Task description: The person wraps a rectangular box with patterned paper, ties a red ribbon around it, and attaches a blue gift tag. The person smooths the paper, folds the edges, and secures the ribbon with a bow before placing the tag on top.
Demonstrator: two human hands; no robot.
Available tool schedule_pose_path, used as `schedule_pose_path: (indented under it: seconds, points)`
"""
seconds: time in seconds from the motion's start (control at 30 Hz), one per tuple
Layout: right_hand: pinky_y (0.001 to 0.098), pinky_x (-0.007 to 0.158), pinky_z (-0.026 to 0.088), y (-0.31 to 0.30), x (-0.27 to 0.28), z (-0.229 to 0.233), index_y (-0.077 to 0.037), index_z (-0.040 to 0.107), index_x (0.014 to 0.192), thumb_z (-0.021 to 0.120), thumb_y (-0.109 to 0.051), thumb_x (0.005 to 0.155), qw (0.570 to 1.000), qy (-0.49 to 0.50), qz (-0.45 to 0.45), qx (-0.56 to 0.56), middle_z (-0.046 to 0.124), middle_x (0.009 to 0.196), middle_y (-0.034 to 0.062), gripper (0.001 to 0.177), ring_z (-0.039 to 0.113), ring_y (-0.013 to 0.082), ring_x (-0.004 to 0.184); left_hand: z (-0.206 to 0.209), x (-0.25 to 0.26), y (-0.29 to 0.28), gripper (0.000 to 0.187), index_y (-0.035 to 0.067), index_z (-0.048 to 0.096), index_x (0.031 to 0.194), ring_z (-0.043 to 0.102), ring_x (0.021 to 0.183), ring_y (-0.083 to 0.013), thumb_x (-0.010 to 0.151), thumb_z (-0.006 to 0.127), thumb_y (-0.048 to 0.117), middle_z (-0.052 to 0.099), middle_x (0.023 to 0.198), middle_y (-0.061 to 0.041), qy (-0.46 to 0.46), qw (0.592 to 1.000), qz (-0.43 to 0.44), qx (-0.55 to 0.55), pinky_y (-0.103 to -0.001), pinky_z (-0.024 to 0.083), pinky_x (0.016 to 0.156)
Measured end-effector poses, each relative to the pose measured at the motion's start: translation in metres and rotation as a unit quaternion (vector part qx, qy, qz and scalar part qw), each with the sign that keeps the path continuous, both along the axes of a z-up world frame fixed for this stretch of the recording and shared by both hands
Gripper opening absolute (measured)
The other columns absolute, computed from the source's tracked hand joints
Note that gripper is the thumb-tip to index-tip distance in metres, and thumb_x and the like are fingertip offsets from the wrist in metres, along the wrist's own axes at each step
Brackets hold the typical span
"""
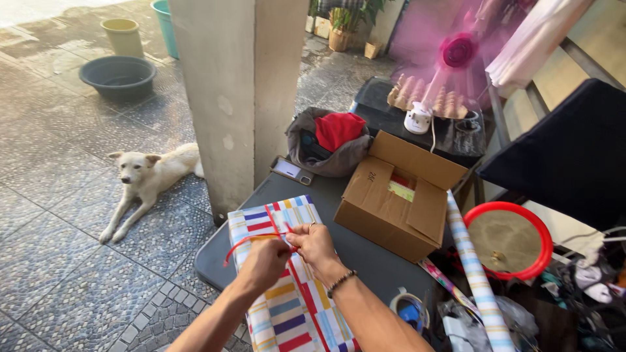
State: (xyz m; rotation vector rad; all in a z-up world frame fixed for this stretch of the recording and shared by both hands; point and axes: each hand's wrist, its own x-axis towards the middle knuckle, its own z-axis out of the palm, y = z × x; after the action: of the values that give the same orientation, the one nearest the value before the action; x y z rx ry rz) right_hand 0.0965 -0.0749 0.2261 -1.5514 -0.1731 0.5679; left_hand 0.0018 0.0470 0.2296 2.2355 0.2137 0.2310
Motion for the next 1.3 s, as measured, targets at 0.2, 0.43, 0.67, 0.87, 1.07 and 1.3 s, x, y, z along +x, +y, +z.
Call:
schedule_pose_path:
  seconds: [0.2, 0.43, 0.67, 0.87, 1.07, 1.3]
  points:
    - [0.0253, 0.041, 0.032, -0.007, 0.010, 0.004, -0.001, 0.068, 0.082, 0.074, -0.002, 0.086, 0.994, 0.068, -0.013, -0.086, 0.067, 0.068, 0.0079, 0.007, 0.050, 0.0089, 0.050, 0.020, 0.008, 0.008, 0.017, 0.004, 0.079, 0.095, 0.077, 0.071, -0.0221, 0.080, 0.071, 0.007, 0.078, 0.081, -0.015, -0.041, 0.999, -0.008, -0.035, -0.035, 0.059, 0.067]
    - [0.0237, 0.040, 0.031, -0.018, 0.007, 0.004, 0.003, 0.072, 0.084, 0.062, -0.009, 0.094, 0.988, 0.087, 0.099, -0.084, 0.068, 0.071, 0.0070, 0.018, 0.047, 0.0058, 0.051, 0.022, 0.015, 0.013, 0.018, 0.001, 0.080, 0.095, 0.077, 0.072, -0.0175, 0.083, 0.076, 0.014, 0.081, 0.080, -0.013, 0.085, 0.990, 0.036, -0.105, -0.031, 0.060, 0.068]
    - [0.0269, 0.037, 0.028, -0.026, 0.011, 0.030, -0.002, 0.071, 0.088, 0.064, -0.009, 0.093, 0.970, 0.039, 0.145, -0.193, 0.067, 0.068, 0.0054, 0.011, 0.042, 0.0077, 0.044, 0.018, 0.016, 0.015, 0.031, -0.006, 0.068, 0.095, 0.080, 0.076, -0.0158, 0.082, 0.084, 0.018, 0.078, 0.087, -0.012, 0.068, 0.945, 0.051, -0.315, -0.034, 0.068, 0.071]
    - [0.0264, 0.035, 0.012, -0.030, 0.017, 0.042, -0.007, 0.067, 0.080, 0.065, -0.016, 0.095, 0.959, 0.177, 0.162, -0.150, 0.042, 0.055, -0.0030, 0.018, 0.026, 0.0032, 0.040, 0.026, -0.010, -0.002, 0.031, 0.004, 0.080, 0.101, 0.074, 0.080, -0.0175, 0.079, 0.086, 0.025, 0.069, 0.098, -0.007, -0.033, 0.996, -0.003, -0.085, -0.033, 0.060, 0.071]
    - [0.0248, 0.038, 0.016, -0.023, 0.026, 0.027, -0.005, 0.069, 0.082, 0.064, -0.010, 0.095, 0.958, 0.219, 0.130, -0.130, 0.055, 0.062, 0.0011, 0.016, 0.027, 0.0035, 0.042, 0.028, -0.011, -0.013, 0.031, 0.001, 0.080, 0.099, 0.073, 0.076, -0.0190, 0.080, 0.085, 0.025, 0.073, 0.087, -0.009, 0.049, 0.991, 0.070, -0.100, -0.035, 0.059, 0.070]
    - [0.0231, 0.038, 0.020, -0.027, 0.029, 0.016, -0.001, 0.072, 0.085, 0.066, -0.007, 0.092, 0.959, 0.213, 0.125, -0.137, 0.065, 0.068, 0.0063, 0.011, 0.036, 0.0045, 0.046, 0.018, -0.011, -0.008, 0.022, 0.005, 0.079, 0.103, 0.073, 0.078, -0.0199, 0.084, 0.075, 0.015, 0.076, 0.091, -0.012, -0.013, 0.998, -0.012, -0.064, -0.035, 0.059, 0.070]
